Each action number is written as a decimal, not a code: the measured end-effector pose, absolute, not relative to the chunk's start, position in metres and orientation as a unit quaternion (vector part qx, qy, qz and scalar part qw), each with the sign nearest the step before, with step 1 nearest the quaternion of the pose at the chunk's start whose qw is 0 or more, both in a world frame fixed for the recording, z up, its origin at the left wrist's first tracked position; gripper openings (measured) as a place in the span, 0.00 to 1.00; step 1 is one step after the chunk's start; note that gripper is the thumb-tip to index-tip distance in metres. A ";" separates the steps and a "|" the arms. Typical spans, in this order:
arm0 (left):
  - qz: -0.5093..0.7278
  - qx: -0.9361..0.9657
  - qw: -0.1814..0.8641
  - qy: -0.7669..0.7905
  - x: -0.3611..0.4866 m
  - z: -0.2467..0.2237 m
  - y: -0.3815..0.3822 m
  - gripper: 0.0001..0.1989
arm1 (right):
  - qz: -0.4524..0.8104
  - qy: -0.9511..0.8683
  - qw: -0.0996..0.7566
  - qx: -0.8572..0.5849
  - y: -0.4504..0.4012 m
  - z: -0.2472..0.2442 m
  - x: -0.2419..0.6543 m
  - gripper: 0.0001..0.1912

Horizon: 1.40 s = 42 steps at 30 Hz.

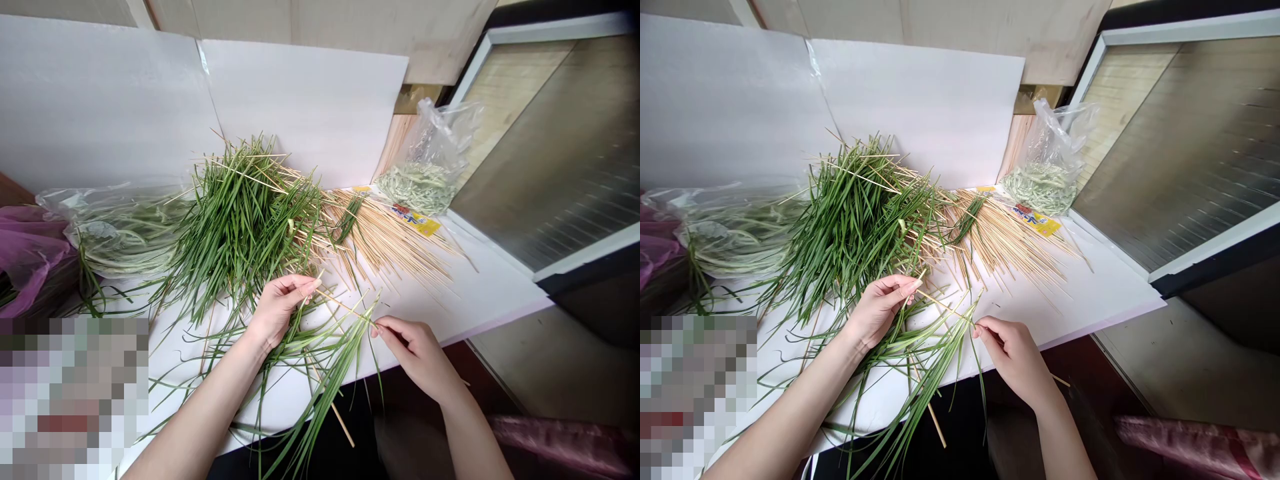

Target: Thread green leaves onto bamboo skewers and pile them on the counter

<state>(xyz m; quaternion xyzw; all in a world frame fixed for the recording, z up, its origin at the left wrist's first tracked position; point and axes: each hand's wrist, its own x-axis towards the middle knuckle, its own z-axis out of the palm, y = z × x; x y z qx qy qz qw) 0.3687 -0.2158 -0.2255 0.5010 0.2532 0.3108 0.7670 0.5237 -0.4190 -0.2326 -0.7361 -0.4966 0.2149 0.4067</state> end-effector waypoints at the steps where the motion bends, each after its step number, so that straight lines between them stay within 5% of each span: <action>1: 0.311 0.501 0.767 0.252 0.369 -0.226 -0.216 0.08 | 0.215 -0.496 0.406 -0.736 -0.419 -0.232 0.524 0.18; 42: 0.232 0.627 0.712 0.214 0.372 -0.230 -0.231 0.11 | 0.224 -0.490 0.421 -0.730 -0.413 -0.233 0.514 0.17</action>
